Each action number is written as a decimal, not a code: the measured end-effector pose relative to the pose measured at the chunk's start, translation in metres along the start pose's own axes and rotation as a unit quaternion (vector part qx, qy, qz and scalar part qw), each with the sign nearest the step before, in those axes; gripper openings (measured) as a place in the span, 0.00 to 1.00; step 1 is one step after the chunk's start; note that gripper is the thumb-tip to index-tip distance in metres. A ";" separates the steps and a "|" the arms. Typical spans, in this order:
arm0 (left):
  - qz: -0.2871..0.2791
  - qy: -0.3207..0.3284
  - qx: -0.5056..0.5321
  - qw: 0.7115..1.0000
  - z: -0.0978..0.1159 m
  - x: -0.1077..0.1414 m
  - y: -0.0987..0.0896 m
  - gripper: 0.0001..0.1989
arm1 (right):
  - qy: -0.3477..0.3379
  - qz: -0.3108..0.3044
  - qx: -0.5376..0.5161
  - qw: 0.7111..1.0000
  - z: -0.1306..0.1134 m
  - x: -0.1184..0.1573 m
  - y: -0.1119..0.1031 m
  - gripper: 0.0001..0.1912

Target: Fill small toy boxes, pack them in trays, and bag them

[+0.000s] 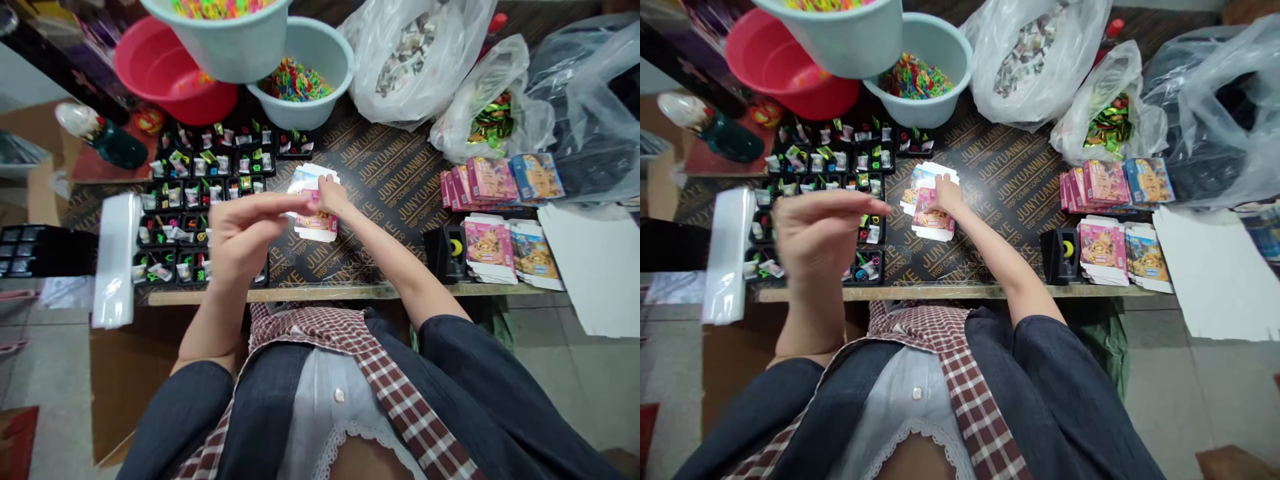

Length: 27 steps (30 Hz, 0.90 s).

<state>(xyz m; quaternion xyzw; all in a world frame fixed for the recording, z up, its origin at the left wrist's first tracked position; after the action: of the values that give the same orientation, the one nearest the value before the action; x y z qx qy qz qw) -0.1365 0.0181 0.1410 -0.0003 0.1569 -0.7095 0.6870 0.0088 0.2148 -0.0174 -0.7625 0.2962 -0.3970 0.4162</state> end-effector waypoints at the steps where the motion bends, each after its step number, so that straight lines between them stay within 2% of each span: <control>1: 0.000 0.005 0.034 0.999 -0.017 -0.011 0.003 0.20 | -0.004 0.010 -0.009 1.000 0.000 0.008 -0.005 0.42; 4: 0.025 -0.054 0.037 0.998 -0.078 -0.023 0.014 0.35 | -0.061 0.053 -0.074 0.994 -0.001 0.038 -0.019 0.34; 6: -0.029 -0.097 0.120 0.988 -0.108 -0.017 0.027 0.44 | -0.143 0.086 -0.141 0.976 -0.003 0.066 -0.027 0.29; 8: -0.123 -0.124 0.246 0.953 -0.120 -0.006 0.046 0.48 | -0.229 0.102 -0.208 0.945 -0.006 0.096 -0.032 0.27; 10: -0.202 -0.151 0.345 0.904 -0.117 0.005 0.067 0.48 | -0.279 0.104 -0.261 0.918 -0.009 0.123 -0.033 0.27; 11: -0.223 -0.164 0.372 0.886 -0.113 0.008 0.077 0.46 | -0.290 0.104 -0.284 0.908 -0.008 0.135 -0.033 0.27; 13: -0.232 -0.180 0.389 0.873 -0.103 0.012 0.090 0.42 | -0.289 0.112 -0.324 0.894 -0.003 0.152 -0.030 0.27; 15: -0.214 -0.181 0.384 0.880 -0.097 0.012 0.095 0.38 | -0.271 0.139 -0.371 0.877 0.007 0.163 -0.026 0.32; 17: -0.198 -0.183 0.378 0.886 -0.093 0.010 0.096 0.35 | -0.236 0.174 -0.425 0.856 0.020 0.170 -0.021 0.41; 19: -0.194 -0.187 0.368 0.890 -0.091 0.010 0.096 0.33 | -0.203 0.163 -0.481 0.837 0.031 0.174 -0.013 0.44; 22: -0.197 -0.184 0.322 0.908 -0.089 0.013 0.097 0.27 | -0.199 0.034 -0.548 0.812 0.036 0.179 0.001 0.35; 24: -0.202 -0.184 0.258 0.927 -0.091 0.015 0.099 0.21 | -0.197 -0.012 -0.574 0.795 0.036 0.183 0.010 0.28; 25: -0.202 -0.187 0.219 0.936 -0.093 0.015 0.100 0.18 | -0.185 0.001 -0.582 0.792 0.036 0.185 0.015 0.25; 27: -0.177 -0.194 0.155 0.952 -0.096 0.015 0.103 0.17 | -0.138 0.077 -0.587 0.794 0.036 0.190 0.023 0.20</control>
<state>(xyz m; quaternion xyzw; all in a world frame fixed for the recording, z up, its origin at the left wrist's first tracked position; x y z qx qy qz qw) -0.0576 0.0244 0.0235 -0.0596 -0.0939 -0.8217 0.5589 0.1337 0.0694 0.0182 -0.8819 0.4692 -0.0041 -0.0460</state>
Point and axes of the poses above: each hand's wrist, its own x-axis away from the middle knuckle, its own y-axis out of the palm, z = x × y, the point moved 1 cm from there along -x, towards the middle knuckle, and after that the axes turned 13 degrees about -z, right-handed, at the moved point
